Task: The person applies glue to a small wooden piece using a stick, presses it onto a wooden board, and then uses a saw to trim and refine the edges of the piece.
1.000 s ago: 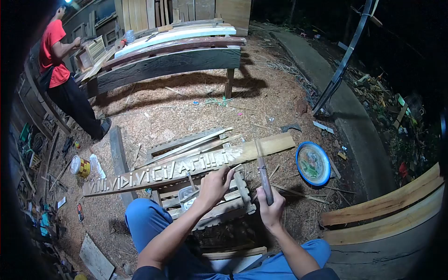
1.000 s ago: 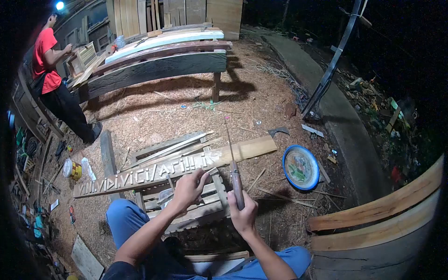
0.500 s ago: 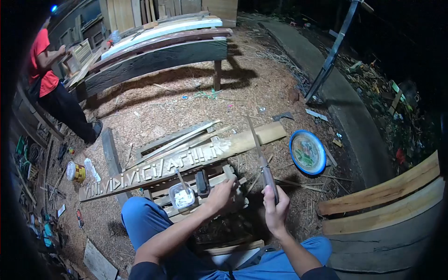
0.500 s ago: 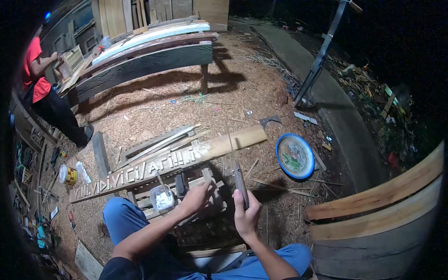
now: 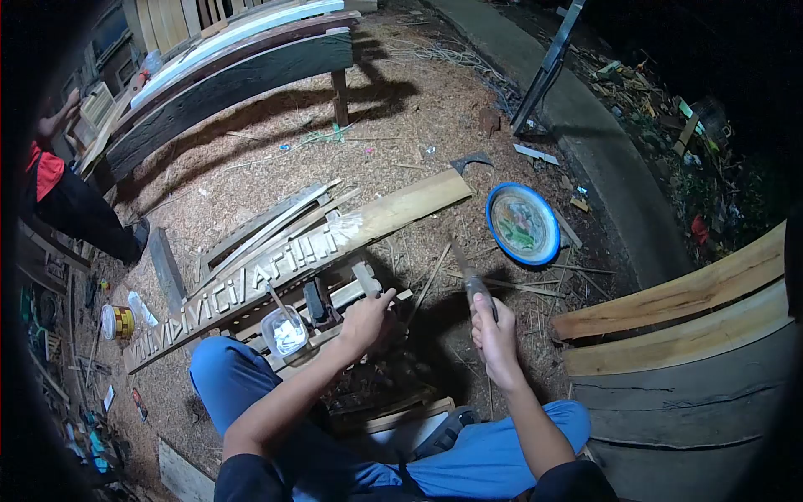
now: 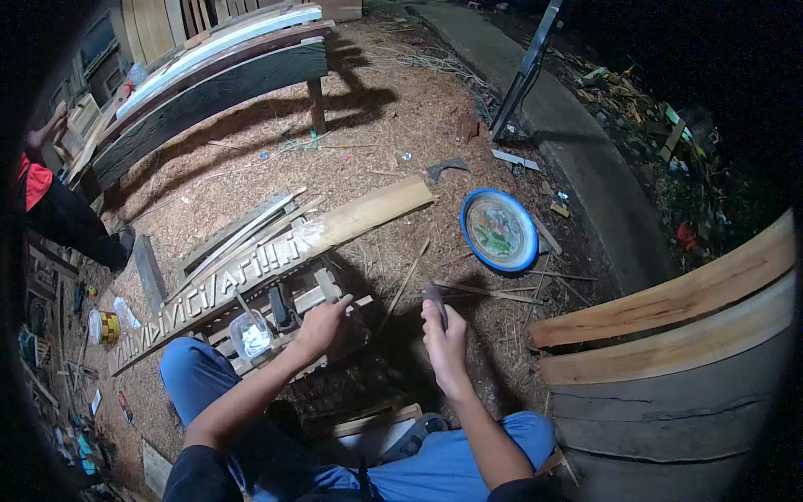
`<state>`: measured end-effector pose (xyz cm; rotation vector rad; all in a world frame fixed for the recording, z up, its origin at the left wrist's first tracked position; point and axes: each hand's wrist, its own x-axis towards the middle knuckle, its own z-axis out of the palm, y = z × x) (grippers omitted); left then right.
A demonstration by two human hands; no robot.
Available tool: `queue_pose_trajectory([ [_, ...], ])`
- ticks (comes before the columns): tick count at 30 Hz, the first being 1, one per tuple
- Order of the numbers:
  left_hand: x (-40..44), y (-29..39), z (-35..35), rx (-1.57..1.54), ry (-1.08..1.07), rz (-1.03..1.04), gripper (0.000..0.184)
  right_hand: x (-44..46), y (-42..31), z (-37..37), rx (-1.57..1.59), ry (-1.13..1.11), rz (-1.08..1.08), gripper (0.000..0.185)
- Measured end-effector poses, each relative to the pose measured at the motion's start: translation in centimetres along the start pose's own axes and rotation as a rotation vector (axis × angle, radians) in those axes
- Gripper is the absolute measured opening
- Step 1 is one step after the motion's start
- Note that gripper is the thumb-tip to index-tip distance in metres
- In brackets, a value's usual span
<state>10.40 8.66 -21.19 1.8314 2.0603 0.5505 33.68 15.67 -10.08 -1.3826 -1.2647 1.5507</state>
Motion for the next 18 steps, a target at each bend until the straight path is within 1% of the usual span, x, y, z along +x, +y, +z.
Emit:
queue_pose_trajectory([
  [1,0.1,0.8,-1.1,0.024,-0.001,-0.023,0.037,-0.1,0.1,0.0,0.04,-0.076,0.067,0.031],
  [2,0.3,1.5,-2.3,0.007,-0.129,-0.097,0.032,-0.2,0.3,0.2,0.079,-0.154,0.134,0.03],
  [3,0.1,1.3,-2.0,0.006,-0.132,-0.106,0.032,-0.6,0.3,0.6,0.073,-0.176,0.147,0.031],
  [5,-0.3,0.7,-1.3,0.048,0.005,-0.015,0.028,-1.4,0.1,1.2,0.047,-0.23,0.143,0.031],
  [7,-0.8,0.4,-1.3,0.029,0.007,-0.02,0.026,-1.7,0.5,1.6,0.024,-0.262,0.109,0.031],
  [9,-1.4,-0.3,-1.0,-0.019,0.097,0.073,0.026,-1.7,1.5,1.9,-0.087,-0.294,0.006,0.032],
  [10,-1.5,-0.4,-1.1,-0.02,0.093,0.069,0.026,-1.8,1.8,2.1,-0.097,-0.306,-0.002,0.032],
  [12,-1.4,-0.5,-1.6,-0.123,-0.076,-0.013,0.032,-2.2,2.3,2.6,-0.097,-0.305,0.015,0.032],
  [16,-1.2,-0.8,-2.2,-0.093,-0.086,-0.025,0.031,-2.8,2.4,2.9,-0.088,-0.288,0.042,0.033],
  [18,-0.8,-1.0,-2.4,-0.018,-0.118,0.004,0.03,-3.5,1.1,3.0,-0.069,-0.278,0.07,0.033],
])
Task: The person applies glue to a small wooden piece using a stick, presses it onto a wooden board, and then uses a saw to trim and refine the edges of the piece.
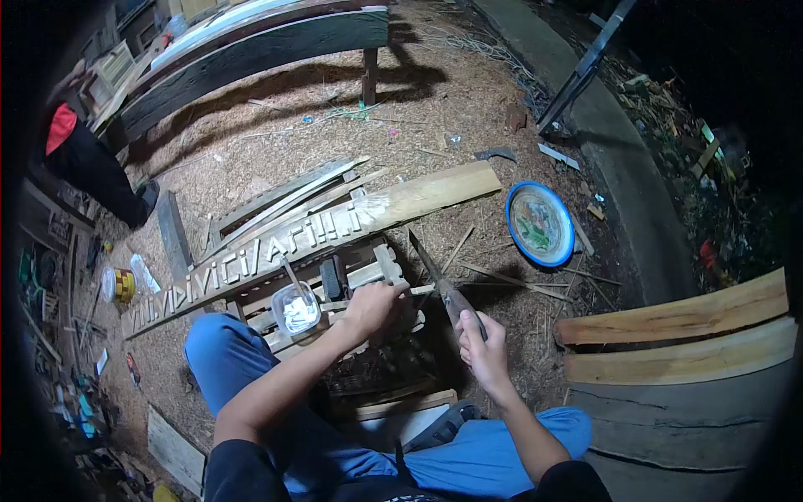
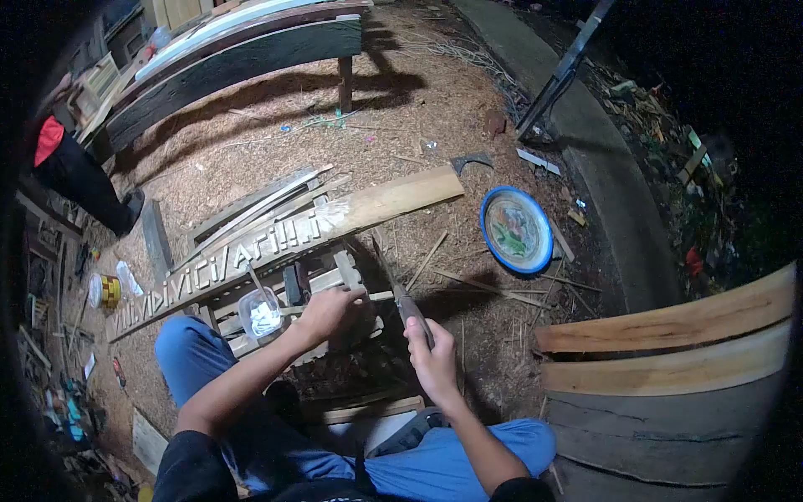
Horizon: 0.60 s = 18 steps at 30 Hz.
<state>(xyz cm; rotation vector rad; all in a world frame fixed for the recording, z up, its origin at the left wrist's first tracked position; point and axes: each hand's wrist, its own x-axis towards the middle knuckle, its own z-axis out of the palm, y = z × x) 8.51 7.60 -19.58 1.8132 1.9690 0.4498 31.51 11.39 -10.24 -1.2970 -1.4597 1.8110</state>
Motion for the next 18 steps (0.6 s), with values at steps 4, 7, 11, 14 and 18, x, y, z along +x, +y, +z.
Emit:
queue_pose_trajectory([
  [4,-0.1,-0.1,0.1,-0.041,0.028,0.013,0.028,-0.4,-0.6,0.2,0.269,-0.033,0.146,0.035],
  [7,0.2,0.0,0.3,-0.05,0.036,-0.017,0.029,-0.7,0.4,1.2,0.138,-0.04,0.127,0.038],
  [11,0.2,0.2,0.3,-0.087,0.044,-0.039,0.031,-1.1,-0.4,1.2,0.208,-0.106,0.169,0.035],
  [14,0.2,0.3,0.1,-0.067,0.052,-0.04,0.032,-1.3,-0.6,1.3,0.197,-0.12,0.19,0.035],
  [18,0.3,0.8,0.1,0.0,0.004,-0.074,0.033,0.0,1.8,2.2,0.2,-0.112,0.126,0.036],
])
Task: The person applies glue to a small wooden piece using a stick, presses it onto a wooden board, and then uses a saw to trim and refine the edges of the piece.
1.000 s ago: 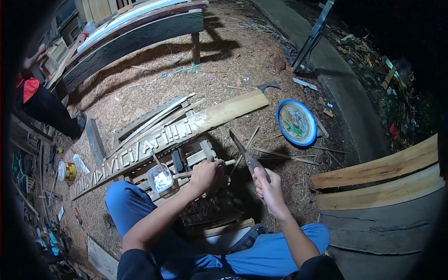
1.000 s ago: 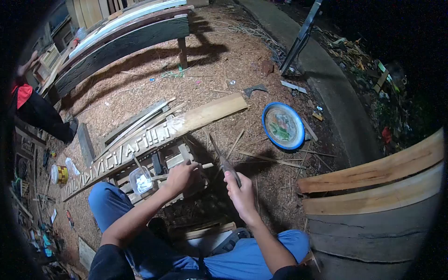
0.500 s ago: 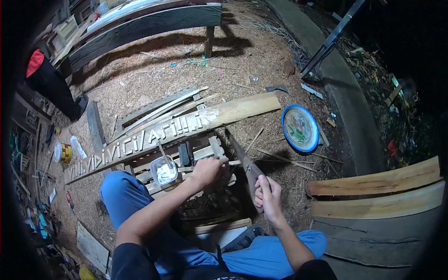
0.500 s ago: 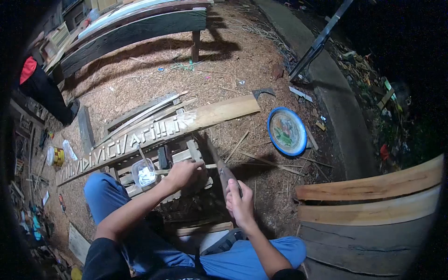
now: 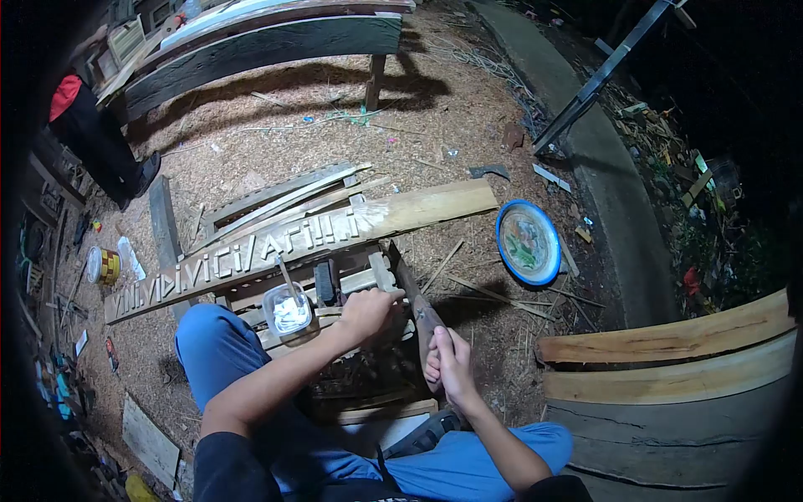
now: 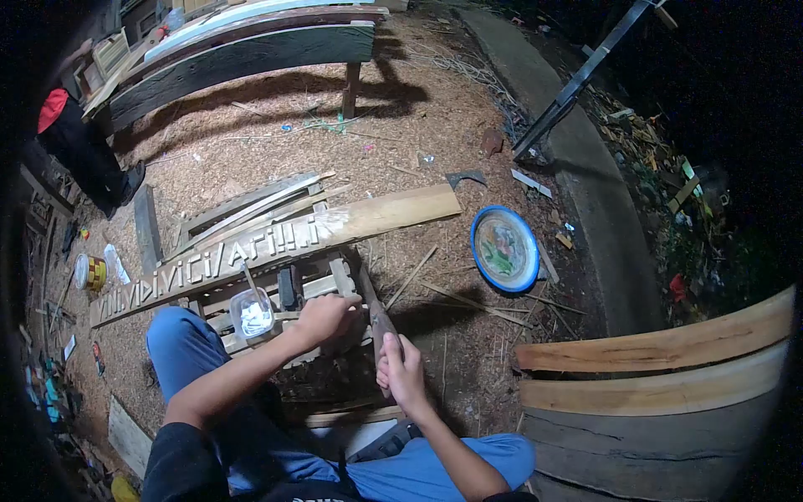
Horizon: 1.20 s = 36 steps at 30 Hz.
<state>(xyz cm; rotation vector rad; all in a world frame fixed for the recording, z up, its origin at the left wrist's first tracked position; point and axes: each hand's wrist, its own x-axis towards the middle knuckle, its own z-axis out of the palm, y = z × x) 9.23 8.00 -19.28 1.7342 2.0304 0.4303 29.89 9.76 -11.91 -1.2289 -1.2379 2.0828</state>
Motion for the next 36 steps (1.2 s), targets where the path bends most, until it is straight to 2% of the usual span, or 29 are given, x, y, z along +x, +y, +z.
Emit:
queue_pose_trajectory([
  [2,0.0,0.0,0.1,0.003,0.022,0.024,0.034,-0.2,-1.0,0.0,0.009,0.008,-0.02,0.038],
  [4,0.1,-0.3,0.4,-0.01,0.058,0.028,0.035,-1.7,-3.4,0.0,-0.103,-0.051,0.063,0.036],
  [7,-0.1,-0.1,0.5,-0.029,0.074,0.014,0.035,-2.0,-3.1,0.6,-0.057,-0.026,0.084,0.036],
  [9,-0.1,0.4,0.1,-0.03,0.04,-0.003,0.034,-0.1,-0.8,0.9,-0.056,-0.013,-0.011,0.035],
  [11,0.1,0.5,-0.3,-0.053,-0.018,-0.024,0.037,0.0,-1.1,0.6,-0.099,-0.049,0.024,0.035],
  [12,0.2,-0.2,0.4,-0.059,0.033,0.021,0.037,-0.7,-2.8,0.5,-0.119,-0.06,0.056,0.035],
  [15,0.2,0.5,0.3,-0.037,0.028,-0.031,0.037,-2.7,-5.1,-0.4,-0.147,-0.039,0.102,0.035],
  [18,-0.1,1.1,0.1,-0.061,0.033,-0.03,0.033,-0.5,-1.8,-0.1,-0.068,-0.008,0.025,0.038],
  [22,-0.5,0.8,0.6,-0.038,0.073,0.012,0.031,-0.8,-3.0,0.1,-0.188,0.08,-0.076,0.022],
  [24,-0.6,0.7,1.1,-0.022,0.167,0.06,0.03,-1.7,-3.9,0.0,-0.18,0.12,-0.151,0.029],
  [25,-0.4,0.6,1.1,-0.023,0.174,0.058,0.03,-1.4,-3.9,-0.1,-0.185,0.116,-0.154,0.029],
  [27,-0.3,0.7,0.9,-0.028,0.097,-0.01,0.03,-0.4,-2.8,-0.6,-0.193,-0.075,-0.133,0.039],
  [29,-0.4,1.2,0.4,-0.043,0.063,-0.012,0.03,-0.2,-2.2,-0.7,-0.263,-0.056,-0.17,0.042],
  [32,-0.3,0.6,1.1,-0.024,0.095,-0.017,0.031,-2.2,-5.4,1.3,-0.397,-0.044,-0.11,0.037],
  [36,-0.4,0.9,0.4,-0.022,0.046,-0.011,0.031,-0.1,-5.1,0.6,-0.207,-0.077,-0.052,0.032],
])
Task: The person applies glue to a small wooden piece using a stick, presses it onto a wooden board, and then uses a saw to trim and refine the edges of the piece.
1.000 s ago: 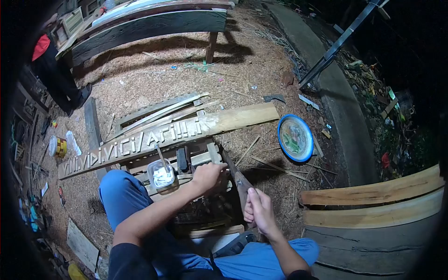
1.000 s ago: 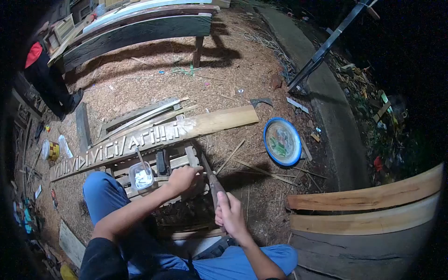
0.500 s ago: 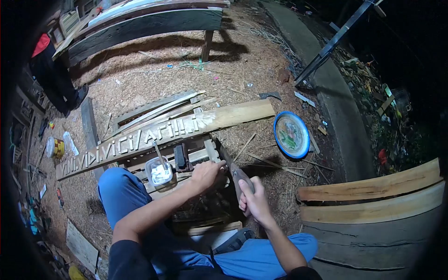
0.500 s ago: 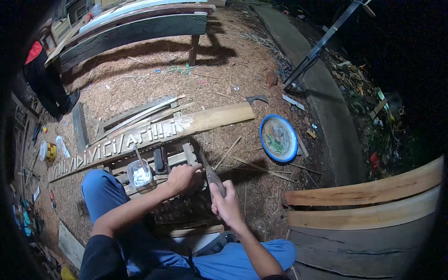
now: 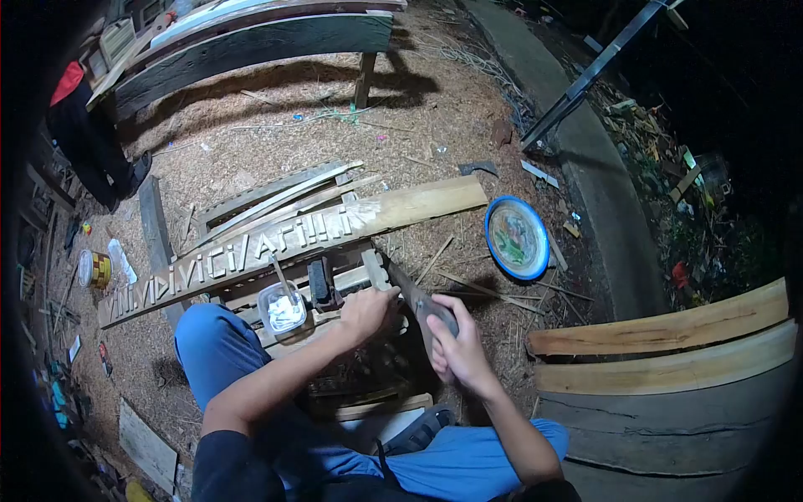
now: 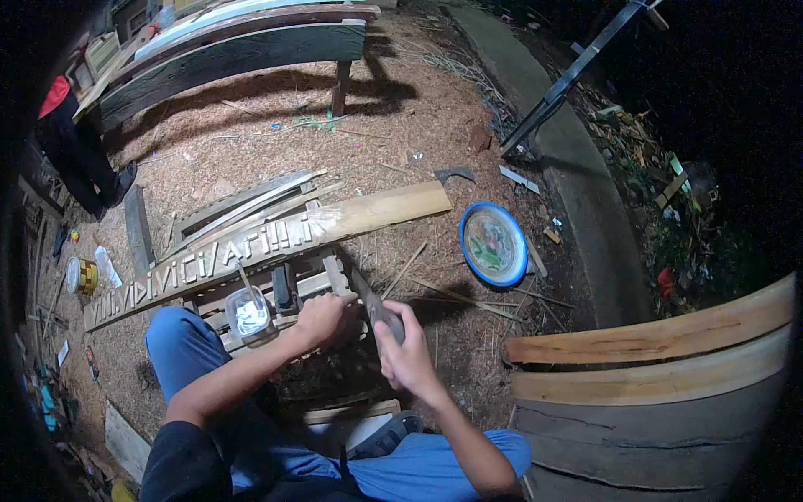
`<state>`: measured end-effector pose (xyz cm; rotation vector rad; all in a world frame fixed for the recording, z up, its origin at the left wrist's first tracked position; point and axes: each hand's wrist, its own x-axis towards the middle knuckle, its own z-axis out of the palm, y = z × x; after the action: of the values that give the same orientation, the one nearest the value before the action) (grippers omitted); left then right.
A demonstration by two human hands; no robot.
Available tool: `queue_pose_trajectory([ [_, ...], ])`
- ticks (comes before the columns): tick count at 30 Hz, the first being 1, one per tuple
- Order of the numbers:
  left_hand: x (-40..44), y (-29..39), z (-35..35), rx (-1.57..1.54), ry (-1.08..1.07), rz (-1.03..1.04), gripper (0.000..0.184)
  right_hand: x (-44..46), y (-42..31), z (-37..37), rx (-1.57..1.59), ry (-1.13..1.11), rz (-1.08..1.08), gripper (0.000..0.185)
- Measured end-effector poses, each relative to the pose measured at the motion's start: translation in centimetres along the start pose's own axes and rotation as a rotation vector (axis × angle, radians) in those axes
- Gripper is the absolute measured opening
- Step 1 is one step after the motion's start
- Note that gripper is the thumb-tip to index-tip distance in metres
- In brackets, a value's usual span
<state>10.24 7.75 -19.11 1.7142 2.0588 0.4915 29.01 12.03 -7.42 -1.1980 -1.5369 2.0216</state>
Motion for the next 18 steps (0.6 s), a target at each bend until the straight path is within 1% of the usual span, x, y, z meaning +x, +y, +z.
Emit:
queue_pose_trajectory([
  [2,0.1,-0.1,-0.2,0.016,-0.011,0.021,0.031,0.7,0.6,-0.1,-0.007,0.018,0.014,0.031],
  [5,0.1,-0.5,0.7,0.005,0.036,0.026,0.031,-0.9,-1.8,0.4,-0.068,-0.042,0.03,0.032],
  [6,0.0,0.3,-0.3,0.04,-0.02,0.016,0.03,-1.5,-2.4,0.3,-0.103,-0.069,0.051,0.032],
  [7,-0.1,0.3,-0.1,0.037,-0.02,0.009,0.03,-1.2,-1.6,0.0,-0.105,-0.074,0.056,0.032],
  [10,0.0,0.4,-0.3,0.013,-0.014,-0.028,0.029,1.1,1.7,0.1,0.054,-0.016,-0.01,0.037],
  [11,0.0,0.4,-0.2,0.02,-0.016,-0.021,0.029,1.1,1.6,0.0,0.061,-0.012,-0.015,0.037],
  [14,0.3,-0.2,0.3,-0.008,-0.001,-0.029,0.029,-0.5,-1.7,0.0,0.044,-0.055,0.077,0.041],
  [16,0.1,0.4,0.1,0.024,0.01,-0.016,0.029,-0.3,-0.9,-0.8,0.065,-0.036,0.078,0.041],
  [17,0.1,0.8,-0.1,0.01,-0.012,-0.068,0.029,-0.3,-0.1,-1.5,0.09,-0.005,0.069,0.042],
  [18,0.2,0.7,0.0,0.003,-0.01,-0.05,0.029,0.7,1.6,-1.5,0.045,0.025,0.015,0.042],
])
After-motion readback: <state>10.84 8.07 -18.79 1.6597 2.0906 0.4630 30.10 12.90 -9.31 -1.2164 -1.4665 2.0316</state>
